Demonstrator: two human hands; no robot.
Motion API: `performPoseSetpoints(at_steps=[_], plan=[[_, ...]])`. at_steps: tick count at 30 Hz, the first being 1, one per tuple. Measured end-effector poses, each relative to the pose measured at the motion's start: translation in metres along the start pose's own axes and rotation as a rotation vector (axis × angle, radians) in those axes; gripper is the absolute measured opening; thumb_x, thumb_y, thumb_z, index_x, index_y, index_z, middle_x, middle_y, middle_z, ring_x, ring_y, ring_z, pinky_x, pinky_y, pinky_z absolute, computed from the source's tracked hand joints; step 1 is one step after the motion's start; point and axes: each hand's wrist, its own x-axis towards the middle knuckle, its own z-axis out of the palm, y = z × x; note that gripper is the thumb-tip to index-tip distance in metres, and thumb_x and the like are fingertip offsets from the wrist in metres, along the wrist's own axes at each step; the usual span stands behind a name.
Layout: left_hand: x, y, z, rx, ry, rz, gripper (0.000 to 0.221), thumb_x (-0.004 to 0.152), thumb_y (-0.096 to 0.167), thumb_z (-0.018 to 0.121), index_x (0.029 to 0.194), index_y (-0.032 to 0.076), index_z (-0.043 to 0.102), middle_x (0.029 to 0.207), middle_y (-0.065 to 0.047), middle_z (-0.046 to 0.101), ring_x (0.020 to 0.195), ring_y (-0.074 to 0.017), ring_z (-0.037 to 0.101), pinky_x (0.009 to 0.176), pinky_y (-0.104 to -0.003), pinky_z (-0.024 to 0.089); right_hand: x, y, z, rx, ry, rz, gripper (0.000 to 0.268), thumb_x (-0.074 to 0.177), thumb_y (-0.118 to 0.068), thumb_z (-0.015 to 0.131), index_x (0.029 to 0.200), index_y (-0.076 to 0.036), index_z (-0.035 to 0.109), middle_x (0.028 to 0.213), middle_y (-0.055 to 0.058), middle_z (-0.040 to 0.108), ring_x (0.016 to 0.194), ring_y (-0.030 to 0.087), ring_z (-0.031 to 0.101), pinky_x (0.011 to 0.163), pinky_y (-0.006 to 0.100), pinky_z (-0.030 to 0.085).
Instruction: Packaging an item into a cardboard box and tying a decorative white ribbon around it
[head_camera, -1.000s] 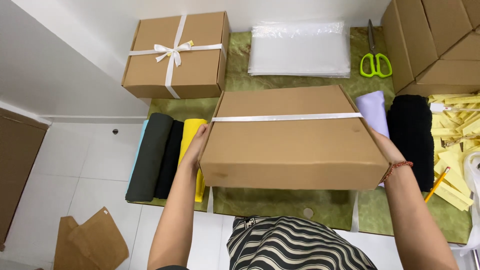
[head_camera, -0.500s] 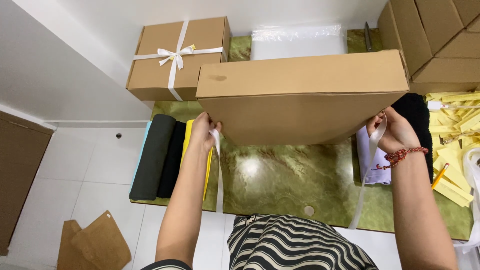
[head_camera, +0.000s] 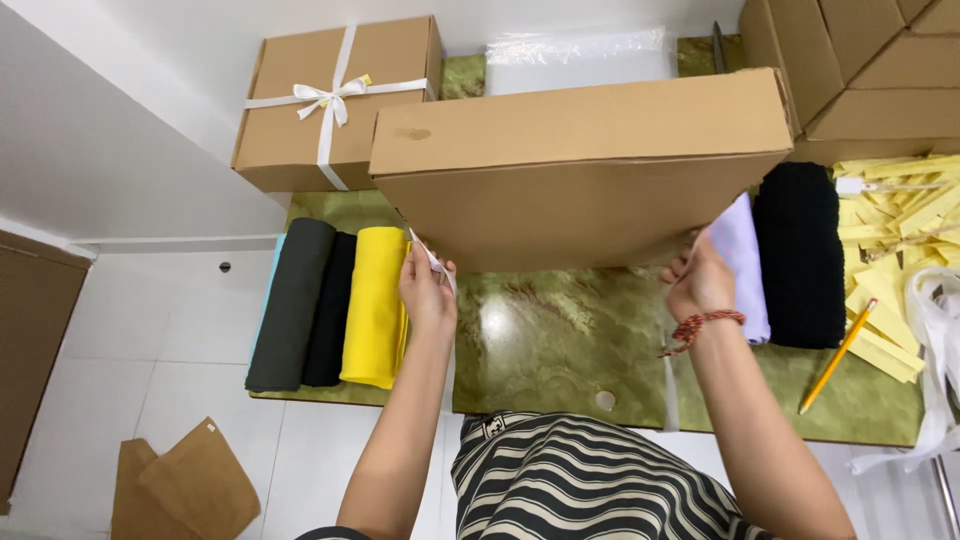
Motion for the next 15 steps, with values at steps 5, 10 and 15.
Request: performPoseSetpoints(at_steps=[5,10,15], plan=[[-0.008,-0.036,-0.002,-0.059,-0.045,-0.042,0.027,0.103,0.032,0.075,0.123,0.014,0.068,0.104,0.000,0.066,0.090,-0.0103,0.064,0.079,-0.025,0.064,-0.061,0.014,0.045,0.107,0.072,0.027,0.027,0.113,-0.044,0.051,0.104,-0.022,0.064,0.073,-0.008,0.038,0.056,0.009,0.031,0.052,0.025,0.029],[-0.030,-0.053,0.005,-0.049,-0.120,-0.128,0.024,0.102,0.030,0.077,0.124,0.019,0.074,0.110,0.000,0.075,0.093,-0.0113,0.068,0.077,-0.027,0.064,-0.080,0.048,0.070,0.133,0.055,0.007,0.030,0.113,-0.045,0.050,0.106,-0.020,0.066,0.070,-0.010,0.038,0.053,0.006,0.030,0.050,0.023,0.029],[-0.076,-0.049,0.034,0.049,-0.293,-0.234,0.030,0.097,0.018,0.082,0.124,0.007,0.074,0.108,-0.006,0.075,0.092,-0.0111,0.072,0.080,-0.024,0.067,-0.095,0.080,0.094,0.091,0.078,-0.118,0.019,0.107,-0.029,0.068,0.107,-0.011,0.071,0.067,-0.007,0.049,0.052,0.004,0.048,0.051,0.018,0.039]])
